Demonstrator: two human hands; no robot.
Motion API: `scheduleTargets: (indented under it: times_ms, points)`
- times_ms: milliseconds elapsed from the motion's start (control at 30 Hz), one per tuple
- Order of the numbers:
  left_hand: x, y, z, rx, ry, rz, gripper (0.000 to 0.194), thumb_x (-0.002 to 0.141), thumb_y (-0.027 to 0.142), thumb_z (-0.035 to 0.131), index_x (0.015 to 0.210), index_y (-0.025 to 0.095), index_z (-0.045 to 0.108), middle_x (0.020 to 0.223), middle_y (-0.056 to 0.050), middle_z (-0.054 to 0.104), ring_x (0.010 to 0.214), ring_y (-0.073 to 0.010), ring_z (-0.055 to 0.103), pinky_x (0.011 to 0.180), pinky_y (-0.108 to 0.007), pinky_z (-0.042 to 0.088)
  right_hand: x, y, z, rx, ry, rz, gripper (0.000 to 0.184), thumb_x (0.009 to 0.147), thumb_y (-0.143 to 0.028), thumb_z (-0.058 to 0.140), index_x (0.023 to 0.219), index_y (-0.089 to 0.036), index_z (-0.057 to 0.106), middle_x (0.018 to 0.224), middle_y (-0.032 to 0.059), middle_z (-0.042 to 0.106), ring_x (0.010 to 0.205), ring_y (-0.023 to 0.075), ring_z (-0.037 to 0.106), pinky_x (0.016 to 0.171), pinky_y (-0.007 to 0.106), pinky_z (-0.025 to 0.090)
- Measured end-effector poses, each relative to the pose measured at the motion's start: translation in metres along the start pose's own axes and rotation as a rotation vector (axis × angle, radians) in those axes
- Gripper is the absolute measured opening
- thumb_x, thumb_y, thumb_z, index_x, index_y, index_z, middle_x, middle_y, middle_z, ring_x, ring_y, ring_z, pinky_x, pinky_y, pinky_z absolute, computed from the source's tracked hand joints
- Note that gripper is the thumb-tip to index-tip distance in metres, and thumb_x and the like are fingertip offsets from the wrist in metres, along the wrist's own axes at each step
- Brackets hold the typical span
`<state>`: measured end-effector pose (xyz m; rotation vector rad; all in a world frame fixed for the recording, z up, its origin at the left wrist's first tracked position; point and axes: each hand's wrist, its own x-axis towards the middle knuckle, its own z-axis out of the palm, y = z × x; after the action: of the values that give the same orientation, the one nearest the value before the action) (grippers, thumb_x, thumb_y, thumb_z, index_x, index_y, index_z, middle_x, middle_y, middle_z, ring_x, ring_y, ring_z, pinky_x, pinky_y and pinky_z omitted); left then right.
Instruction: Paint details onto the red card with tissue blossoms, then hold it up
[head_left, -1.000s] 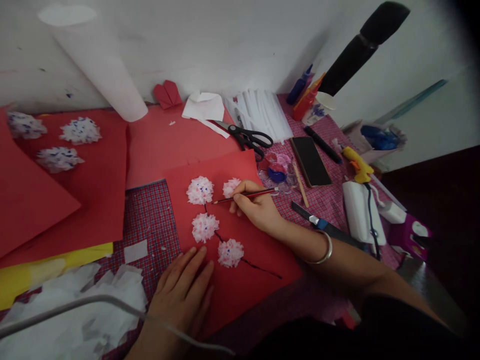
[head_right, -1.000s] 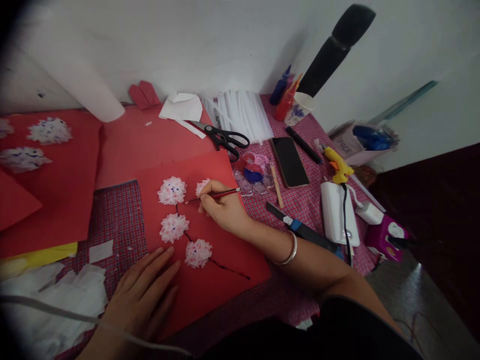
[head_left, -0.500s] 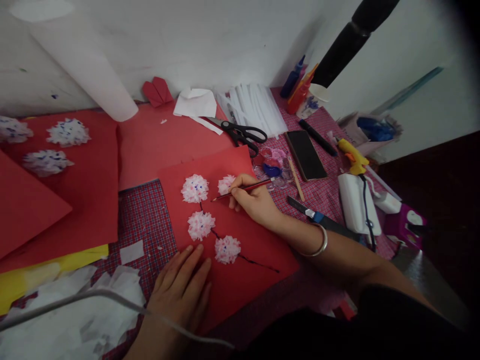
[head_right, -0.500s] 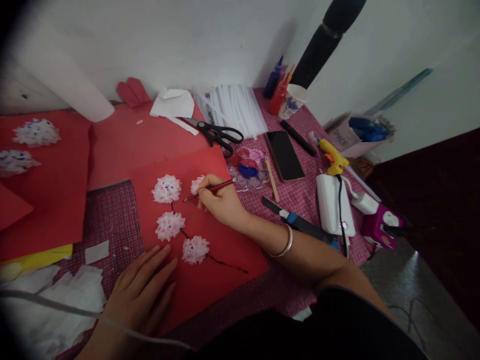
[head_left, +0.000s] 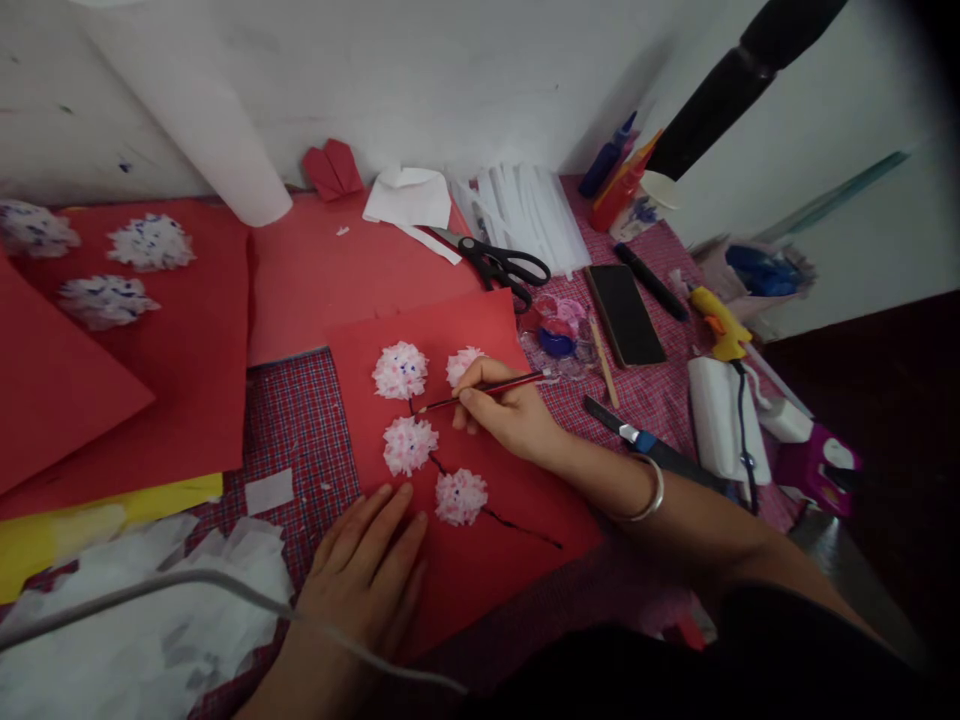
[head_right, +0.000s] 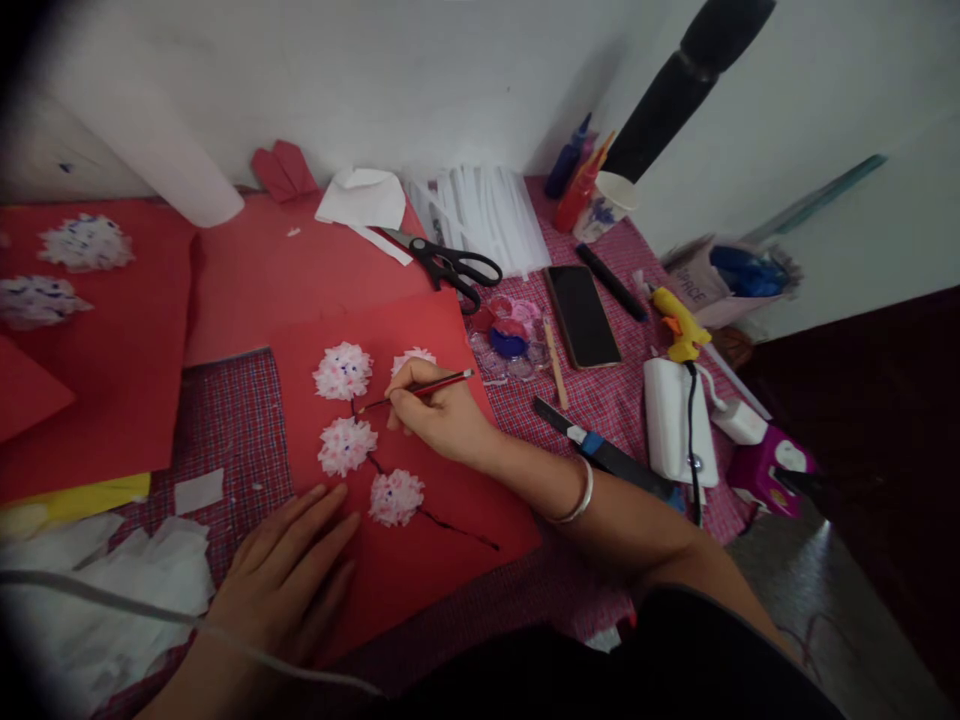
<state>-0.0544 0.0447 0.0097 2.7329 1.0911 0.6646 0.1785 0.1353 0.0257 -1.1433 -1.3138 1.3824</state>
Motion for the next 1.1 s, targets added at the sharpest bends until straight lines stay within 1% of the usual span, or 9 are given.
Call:
scheduleTargets:
  times_ms: [133, 267, 433, 500, 600, 767, 900, 1100]
  points:
    - [0.0003, -0.0019, -0.0009, 0.017, -0.012, 0.06, 0.025, 0.094, 0.015, 0.049, 0.116, 0.012, 0.06, 0.131, -0.016, 0.055, 0.122, -0.0311, 0.05, 0.094, -0.046, 0.045, 0.0007, 0.0003, 0.0014, -0.017, 0.003, -0.005, 0.009, 0.085, -0.024, 0.054, 0.078, -0.019, 0.051, 0.059, -0.004, 0.059, 0.048, 0.0074, 0.051, 0.048, 0.021, 0.041]
    - [-0.0007, -0.0016, -0.0021, 0.002, -0.025, 0.023, 0.025, 0.094, 0.013, 0.048, 0.117, 0.012, 0.059, 0.133, -0.016, 0.053, 0.124, -0.0317, 0.049, 0.095, -0.048, 0.046, 0.0018, 0.0002, 0.0008, -0.006, 0.046, 0.016, 0.008, 0.083, -0.022, 0.053, 0.077, -0.02, 0.049, 0.055, -0.0056, 0.057, 0.046, 0.0075, 0.051, 0.047, 0.02, 0.042]
    - [-0.0001, 0.0007, -0.0038, 0.007, -0.072, 0.014, 0.026, 0.094, 0.014, 0.051, 0.119, 0.013, 0.058, 0.135, -0.016, 0.052, 0.125, -0.0316, 0.048, 0.095, -0.049, 0.047, 0.0029, 0.0002, -0.003, -0.023, 0.138, 0.009, 0.009, 0.082, -0.022, 0.052, 0.074, -0.02, 0.048, 0.053, -0.0063, 0.056, 0.044, 0.0065, 0.05, 0.044, 0.018, 0.04]
    - [0.001, 0.001, -0.0038, -0.001, -0.053, 0.008, 0.025, 0.095, 0.014, 0.049, 0.118, 0.012, 0.058, 0.134, -0.016, 0.053, 0.124, -0.0319, 0.049, 0.094, -0.049, 0.048, 0.0038, 0.0002, -0.0042, -0.036, 0.166, 0.003, 0.009, 0.082, -0.022, 0.05, 0.074, -0.02, 0.048, 0.052, -0.0065, 0.056, 0.043, 0.0061, 0.05, 0.044, 0.018, 0.04]
    - [0.0018, -0.0006, -0.0041, 0.003, -0.022, 0.036, 0.024, 0.094, 0.013, 0.049, 0.116, 0.011, 0.059, 0.132, -0.017, 0.054, 0.122, -0.0325, 0.05, 0.091, -0.049, 0.049, 0.0056, 0.0001, -0.0052, -0.035, 0.194, 0.002, 0.009, 0.083, -0.023, 0.05, 0.074, -0.02, 0.047, 0.052, -0.0065, 0.057, 0.042, 0.0059, 0.049, 0.043, 0.018, 0.039]
    - [0.0005, -0.0047, -0.007, 0.027, -0.087, 0.064, 0.029, 0.092, 0.015, 0.054, 0.121, 0.012, 0.057, 0.135, -0.017, 0.052, 0.124, -0.0333, 0.049, 0.091, -0.05, 0.051, 0.0072, -0.0014, -0.006, -0.009, 0.229, 0.005, 0.012, 0.084, -0.026, 0.052, 0.075, -0.02, 0.048, 0.052, -0.0064, 0.057, 0.042, 0.0059, 0.05, 0.044, 0.018, 0.039]
    - [0.0012, -0.0044, -0.0082, 0.026, -0.074, 0.072, 0.028, 0.092, 0.014, 0.053, 0.119, 0.011, 0.058, 0.133, -0.017, 0.053, 0.122, -0.0331, 0.05, 0.09, -0.05, 0.052, 0.0058, -0.002, -0.0056, -0.018, 0.218, 0.007, 0.013, 0.085, -0.025, 0.052, 0.074, -0.02, 0.047, 0.053, -0.0065, 0.057, 0.043, 0.0052, 0.05, 0.044, 0.017, 0.04]
    - [-0.0011, -0.0045, -0.0059, 0.035, -0.087, 0.074, 0.03, 0.091, 0.015, 0.054, 0.121, 0.012, 0.057, 0.135, -0.017, 0.052, 0.123, -0.0329, 0.049, 0.091, -0.05, 0.052, 0.0031, 0.0011, -0.0014, -0.02, 0.058, -0.04, 0.011, 0.087, -0.027, 0.052, 0.079, -0.019, 0.05, 0.06, -0.0041, 0.059, 0.048, 0.0061, 0.051, 0.047, 0.019, 0.042]
